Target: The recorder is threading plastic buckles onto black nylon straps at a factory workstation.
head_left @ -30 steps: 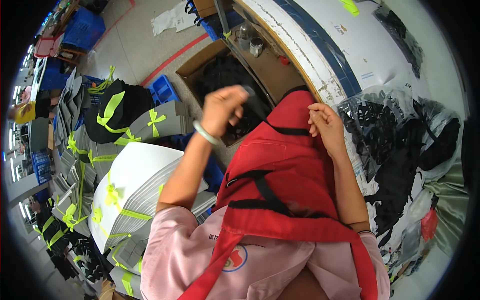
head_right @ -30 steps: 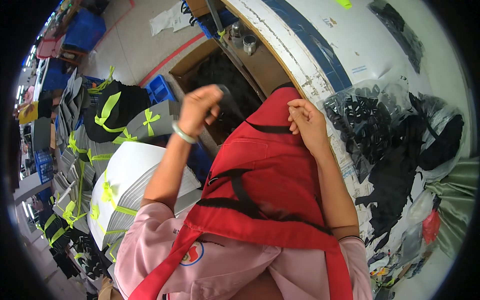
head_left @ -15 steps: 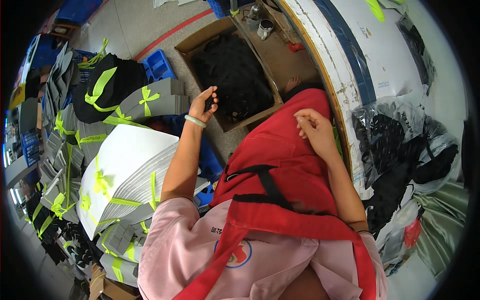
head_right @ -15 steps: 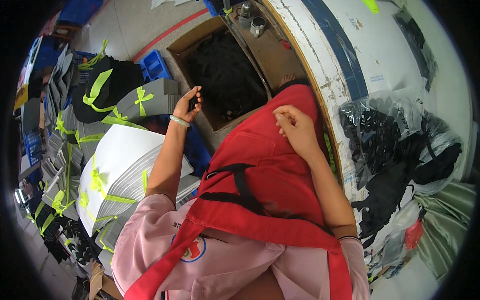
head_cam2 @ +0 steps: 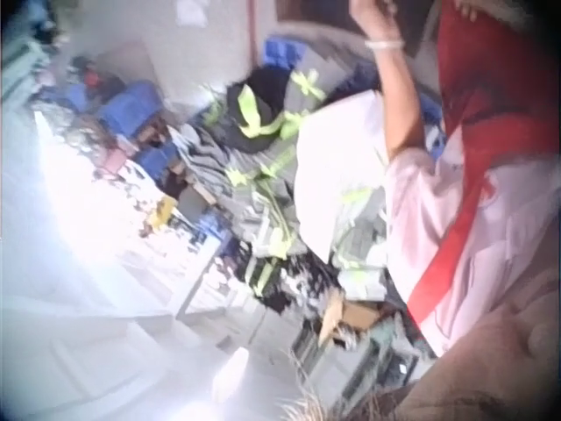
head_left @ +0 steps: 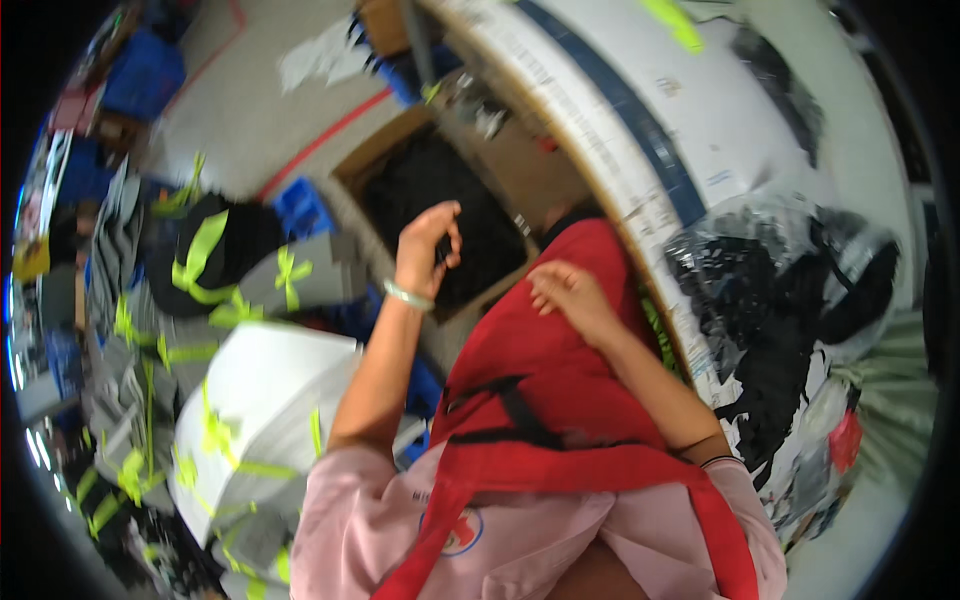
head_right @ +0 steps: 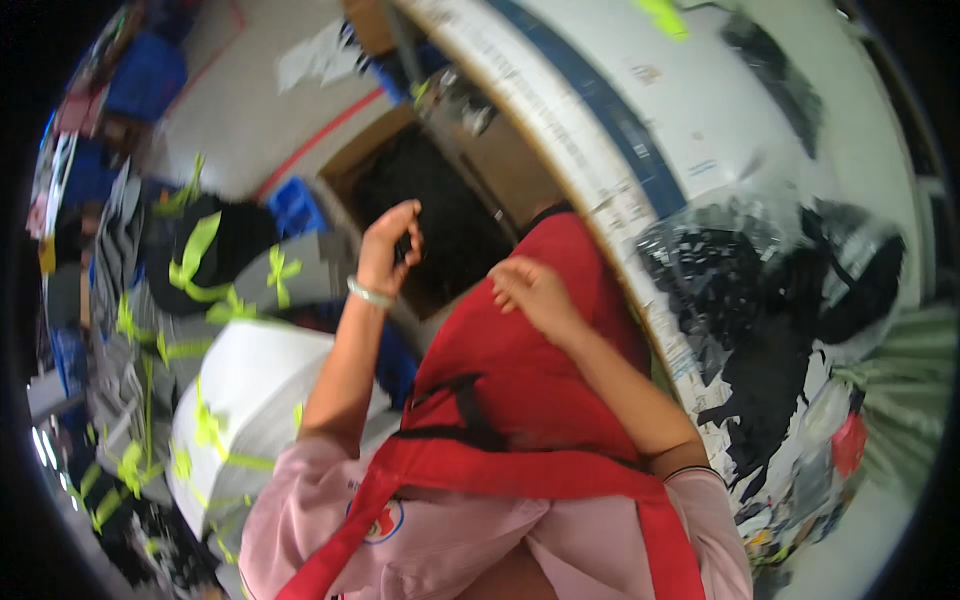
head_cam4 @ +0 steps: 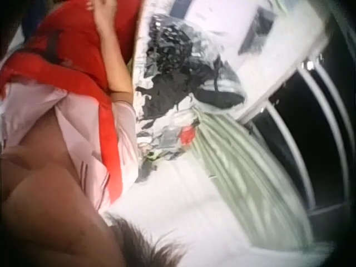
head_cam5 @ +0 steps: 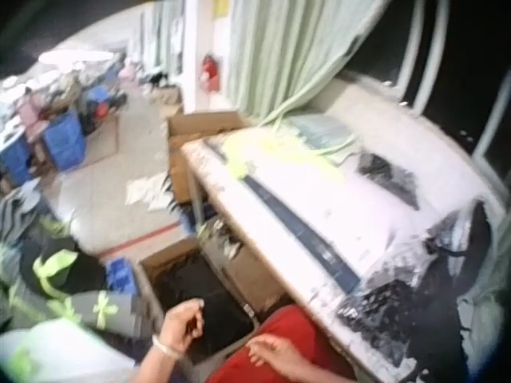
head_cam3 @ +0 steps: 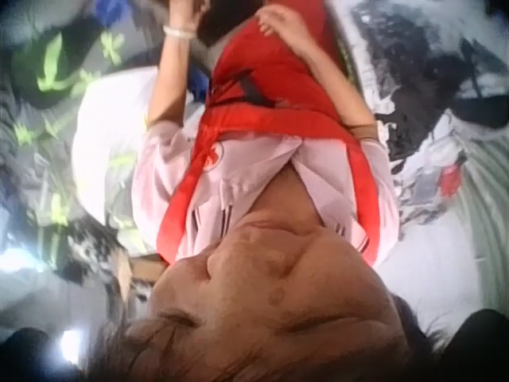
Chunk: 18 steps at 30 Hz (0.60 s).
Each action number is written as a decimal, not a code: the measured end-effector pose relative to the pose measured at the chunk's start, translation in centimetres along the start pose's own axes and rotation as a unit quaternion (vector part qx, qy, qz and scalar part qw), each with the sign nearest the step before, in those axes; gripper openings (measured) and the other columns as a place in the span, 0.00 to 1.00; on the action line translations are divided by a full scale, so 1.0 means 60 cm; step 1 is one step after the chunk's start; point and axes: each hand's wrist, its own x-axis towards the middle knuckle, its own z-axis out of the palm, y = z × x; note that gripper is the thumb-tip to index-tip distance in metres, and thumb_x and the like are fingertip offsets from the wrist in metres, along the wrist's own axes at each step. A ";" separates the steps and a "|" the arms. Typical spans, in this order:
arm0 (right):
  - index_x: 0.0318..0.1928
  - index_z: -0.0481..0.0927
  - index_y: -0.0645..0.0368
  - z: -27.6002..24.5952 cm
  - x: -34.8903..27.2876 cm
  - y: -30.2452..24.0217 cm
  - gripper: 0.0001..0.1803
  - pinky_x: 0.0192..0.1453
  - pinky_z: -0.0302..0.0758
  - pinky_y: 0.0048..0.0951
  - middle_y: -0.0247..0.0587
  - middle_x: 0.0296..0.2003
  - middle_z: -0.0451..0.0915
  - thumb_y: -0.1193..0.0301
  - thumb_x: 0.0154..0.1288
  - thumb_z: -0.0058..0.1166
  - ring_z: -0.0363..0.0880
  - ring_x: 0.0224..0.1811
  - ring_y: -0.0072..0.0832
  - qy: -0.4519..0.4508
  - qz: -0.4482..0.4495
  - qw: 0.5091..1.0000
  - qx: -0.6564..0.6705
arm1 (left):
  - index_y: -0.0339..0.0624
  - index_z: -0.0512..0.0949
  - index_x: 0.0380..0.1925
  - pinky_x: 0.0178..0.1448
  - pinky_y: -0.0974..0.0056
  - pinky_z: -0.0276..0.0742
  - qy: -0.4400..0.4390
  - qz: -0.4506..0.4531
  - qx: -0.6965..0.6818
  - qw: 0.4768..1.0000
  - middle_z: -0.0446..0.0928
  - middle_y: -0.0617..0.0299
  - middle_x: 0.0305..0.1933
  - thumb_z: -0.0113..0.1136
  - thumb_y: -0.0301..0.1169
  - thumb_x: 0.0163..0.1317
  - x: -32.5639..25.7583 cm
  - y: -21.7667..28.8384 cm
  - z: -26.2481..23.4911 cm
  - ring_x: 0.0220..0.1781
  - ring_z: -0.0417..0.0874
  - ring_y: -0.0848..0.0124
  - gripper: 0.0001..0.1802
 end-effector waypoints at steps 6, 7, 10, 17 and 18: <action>0.43 0.78 0.60 0.014 -0.008 0.030 0.09 0.33 0.76 0.21 0.33 0.30 0.78 0.69 0.69 0.49 0.76 0.29 0.19 -0.020 -0.040 0.998 -0.046 | 0.35 0.81 0.40 0.16 0.74 0.63 -0.197 0.086 0.103 0.971 0.74 0.65 0.22 0.58 0.31 0.66 0.020 0.005 0.288 0.17 0.71 0.80 0.10; 0.43 0.78 0.61 0.015 -0.018 0.027 0.09 0.33 0.76 0.21 0.34 0.31 0.78 0.70 0.68 0.49 0.76 0.29 0.19 -0.030 -0.045 0.997 -0.048 | 0.34 0.81 0.39 0.16 0.74 0.64 -0.238 0.108 0.130 0.956 0.74 0.65 0.22 0.58 0.31 0.65 0.019 0.005 0.332 0.16 0.71 0.80 0.10; 0.42 0.78 0.62 0.006 -0.034 0.017 0.09 0.33 0.77 0.23 0.36 0.31 0.78 0.70 0.68 0.50 0.77 0.30 0.21 -0.019 -0.064 0.995 -0.068 | 0.35 0.82 0.36 0.14 0.74 0.62 -0.240 0.082 0.124 0.959 0.75 0.65 0.22 0.61 0.33 0.63 0.048 -0.042 0.425 0.15 0.70 0.81 0.10; 0.52 0.74 0.64 -0.047 -0.042 0.071 0.19 0.54 0.74 0.36 0.44 0.49 0.77 0.69 0.63 0.59 0.75 0.50 0.28 0.048 -0.121 0.989 -0.065 | 0.34 0.82 0.30 0.29 0.63 0.75 -0.365 0.206 0.311 0.853 0.78 0.56 0.22 0.62 0.31 0.59 -0.024 -0.148 0.535 0.21 0.78 0.66 0.10; 0.53 0.73 0.63 -0.052 -0.055 0.075 0.20 0.58 0.71 0.37 0.44 0.52 0.75 0.69 0.63 0.59 0.73 0.53 0.29 0.028 -0.180 0.982 -0.050 | 0.35 0.82 0.34 0.32 0.63 0.75 -0.366 0.278 0.304 0.835 0.79 0.54 0.25 0.62 0.33 0.59 -0.020 -0.164 0.545 0.25 0.79 0.63 0.11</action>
